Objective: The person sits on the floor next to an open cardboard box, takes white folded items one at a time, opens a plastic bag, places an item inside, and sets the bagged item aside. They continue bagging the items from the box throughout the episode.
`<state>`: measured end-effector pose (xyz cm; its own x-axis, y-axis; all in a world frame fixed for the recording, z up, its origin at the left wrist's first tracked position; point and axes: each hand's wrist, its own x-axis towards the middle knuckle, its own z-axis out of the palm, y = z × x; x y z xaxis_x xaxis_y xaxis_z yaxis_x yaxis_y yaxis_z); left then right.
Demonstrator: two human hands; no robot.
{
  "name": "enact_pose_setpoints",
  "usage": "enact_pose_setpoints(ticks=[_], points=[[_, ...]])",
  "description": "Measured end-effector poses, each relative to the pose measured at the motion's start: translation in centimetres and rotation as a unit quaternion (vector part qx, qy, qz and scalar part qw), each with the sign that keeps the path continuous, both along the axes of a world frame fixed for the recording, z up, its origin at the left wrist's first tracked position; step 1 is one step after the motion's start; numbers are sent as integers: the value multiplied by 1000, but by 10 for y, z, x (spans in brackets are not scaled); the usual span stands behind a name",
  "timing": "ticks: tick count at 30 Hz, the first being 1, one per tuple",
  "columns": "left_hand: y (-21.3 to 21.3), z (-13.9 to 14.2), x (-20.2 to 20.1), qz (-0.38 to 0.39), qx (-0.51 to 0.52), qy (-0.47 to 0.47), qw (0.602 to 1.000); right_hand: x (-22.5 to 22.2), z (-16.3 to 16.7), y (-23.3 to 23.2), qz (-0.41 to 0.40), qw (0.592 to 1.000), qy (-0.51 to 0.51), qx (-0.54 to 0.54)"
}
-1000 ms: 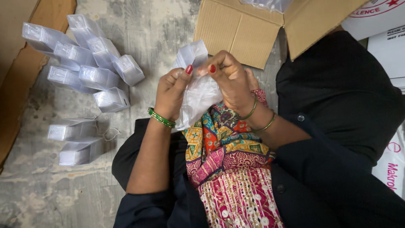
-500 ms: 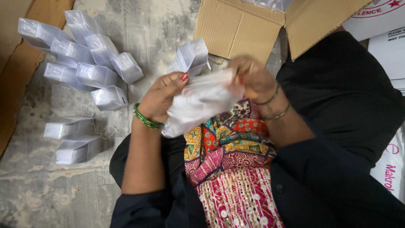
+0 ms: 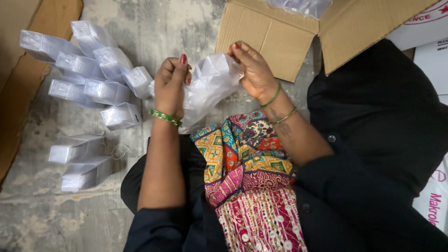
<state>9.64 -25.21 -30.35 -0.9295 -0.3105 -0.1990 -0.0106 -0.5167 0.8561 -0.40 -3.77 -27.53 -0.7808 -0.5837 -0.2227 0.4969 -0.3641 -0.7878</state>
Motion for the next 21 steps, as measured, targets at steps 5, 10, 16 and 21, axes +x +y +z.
enact_pose_setpoints(ticks=[5,10,16,21], points=[[-8,30,14,-98,-70,-4,993,2,36,11,102,994,16,-21],[-5,41,15,-138,-101,30,985,4,48,10,131,985,87,64],[-8,32,12,-110,-72,61,989,1,36,5,26,984,132,113],[-7,-2,4,-62,46,-31,997,-2,-2,-14,-28,997,46,49]])
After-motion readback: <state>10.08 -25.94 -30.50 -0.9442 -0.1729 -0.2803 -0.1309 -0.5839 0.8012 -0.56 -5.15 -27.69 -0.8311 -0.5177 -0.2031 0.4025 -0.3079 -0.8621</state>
